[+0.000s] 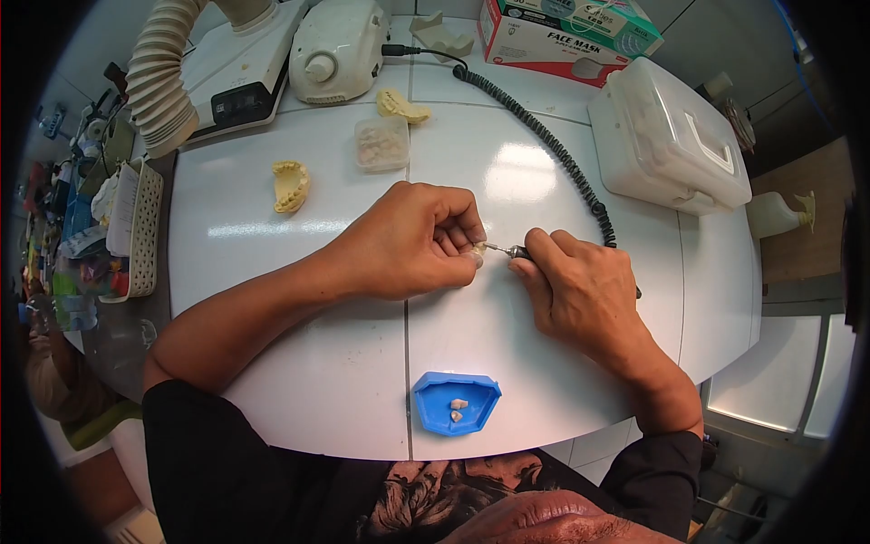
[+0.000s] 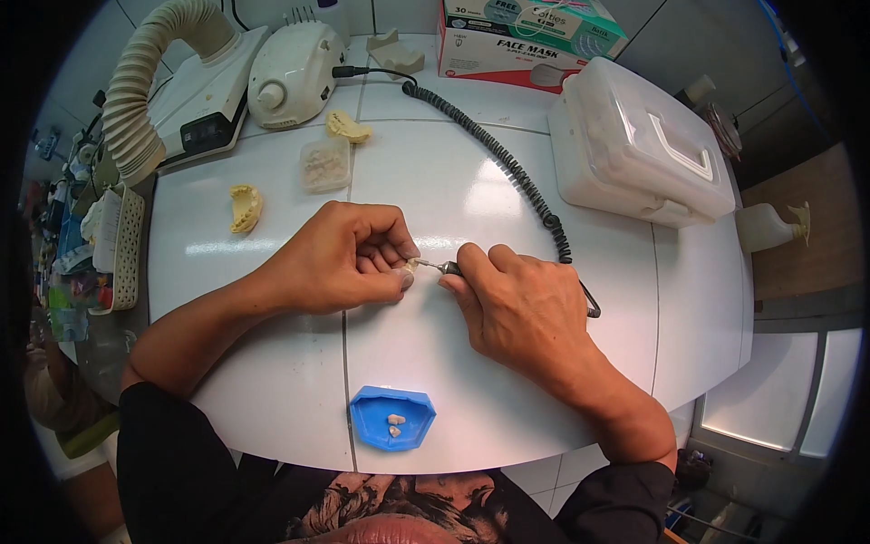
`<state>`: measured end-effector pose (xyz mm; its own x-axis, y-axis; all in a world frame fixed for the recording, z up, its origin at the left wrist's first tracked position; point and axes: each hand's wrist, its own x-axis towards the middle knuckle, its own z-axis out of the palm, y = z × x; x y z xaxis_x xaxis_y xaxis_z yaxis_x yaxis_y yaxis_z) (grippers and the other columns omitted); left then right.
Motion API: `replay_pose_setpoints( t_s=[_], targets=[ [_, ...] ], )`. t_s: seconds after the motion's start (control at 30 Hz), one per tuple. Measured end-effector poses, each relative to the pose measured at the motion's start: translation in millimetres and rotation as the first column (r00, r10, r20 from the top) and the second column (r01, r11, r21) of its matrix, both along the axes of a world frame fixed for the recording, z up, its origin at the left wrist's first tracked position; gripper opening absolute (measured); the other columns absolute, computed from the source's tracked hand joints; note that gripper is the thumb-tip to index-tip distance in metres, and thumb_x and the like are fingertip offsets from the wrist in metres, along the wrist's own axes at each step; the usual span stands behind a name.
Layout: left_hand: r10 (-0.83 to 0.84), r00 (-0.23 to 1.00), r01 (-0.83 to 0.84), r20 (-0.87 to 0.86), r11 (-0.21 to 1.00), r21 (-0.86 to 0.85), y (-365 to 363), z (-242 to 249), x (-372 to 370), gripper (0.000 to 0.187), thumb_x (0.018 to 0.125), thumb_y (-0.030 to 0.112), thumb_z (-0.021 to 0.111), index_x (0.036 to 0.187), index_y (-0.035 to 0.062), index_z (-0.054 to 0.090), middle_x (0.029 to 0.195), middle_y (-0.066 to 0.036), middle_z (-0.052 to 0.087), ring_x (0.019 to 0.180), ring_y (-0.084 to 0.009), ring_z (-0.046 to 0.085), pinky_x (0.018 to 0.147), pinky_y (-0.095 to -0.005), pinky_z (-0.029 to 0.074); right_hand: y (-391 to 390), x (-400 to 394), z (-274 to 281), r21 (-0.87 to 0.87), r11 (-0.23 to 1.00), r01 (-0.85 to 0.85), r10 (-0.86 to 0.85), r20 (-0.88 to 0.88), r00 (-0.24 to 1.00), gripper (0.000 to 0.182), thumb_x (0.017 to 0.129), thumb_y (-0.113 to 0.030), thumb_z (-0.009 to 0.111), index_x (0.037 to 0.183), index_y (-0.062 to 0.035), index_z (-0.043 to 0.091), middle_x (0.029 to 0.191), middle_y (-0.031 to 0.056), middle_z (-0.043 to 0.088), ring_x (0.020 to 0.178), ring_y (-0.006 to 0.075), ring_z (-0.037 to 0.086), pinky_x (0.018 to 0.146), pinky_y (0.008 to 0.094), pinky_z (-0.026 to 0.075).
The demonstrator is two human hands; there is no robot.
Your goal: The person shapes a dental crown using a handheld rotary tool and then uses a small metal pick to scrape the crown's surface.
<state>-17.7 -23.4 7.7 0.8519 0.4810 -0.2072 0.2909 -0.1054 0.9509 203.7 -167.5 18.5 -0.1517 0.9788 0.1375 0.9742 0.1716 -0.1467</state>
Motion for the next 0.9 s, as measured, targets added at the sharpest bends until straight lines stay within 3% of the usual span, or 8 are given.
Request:
replay_pose_setpoints(
  t_s=[0.9],
  targets=[
    [0.007, 1.0, -0.007, -0.013, 1.0, 0.023, -0.8, -0.2, 1.0, 0.022, 0.092, 0.009, 0.083, 0.106, -0.0037, 0.072, 0.097, -0.003, 0.071, 0.085, -0.004, 0.062, 0.073, -0.0177, 0.053, -1.3, -2.4, 3.8, -0.033, 0.999, -0.008, 0.007, -0.023, 1.0, 0.023, 0.107, -0.028, 0.072, 0.098, -0.0088, 0.065, 0.071, 0.0075, 0.06, 0.058, 0.032, 0.065, 0.053, 0.0457, 0.048]
  ],
)
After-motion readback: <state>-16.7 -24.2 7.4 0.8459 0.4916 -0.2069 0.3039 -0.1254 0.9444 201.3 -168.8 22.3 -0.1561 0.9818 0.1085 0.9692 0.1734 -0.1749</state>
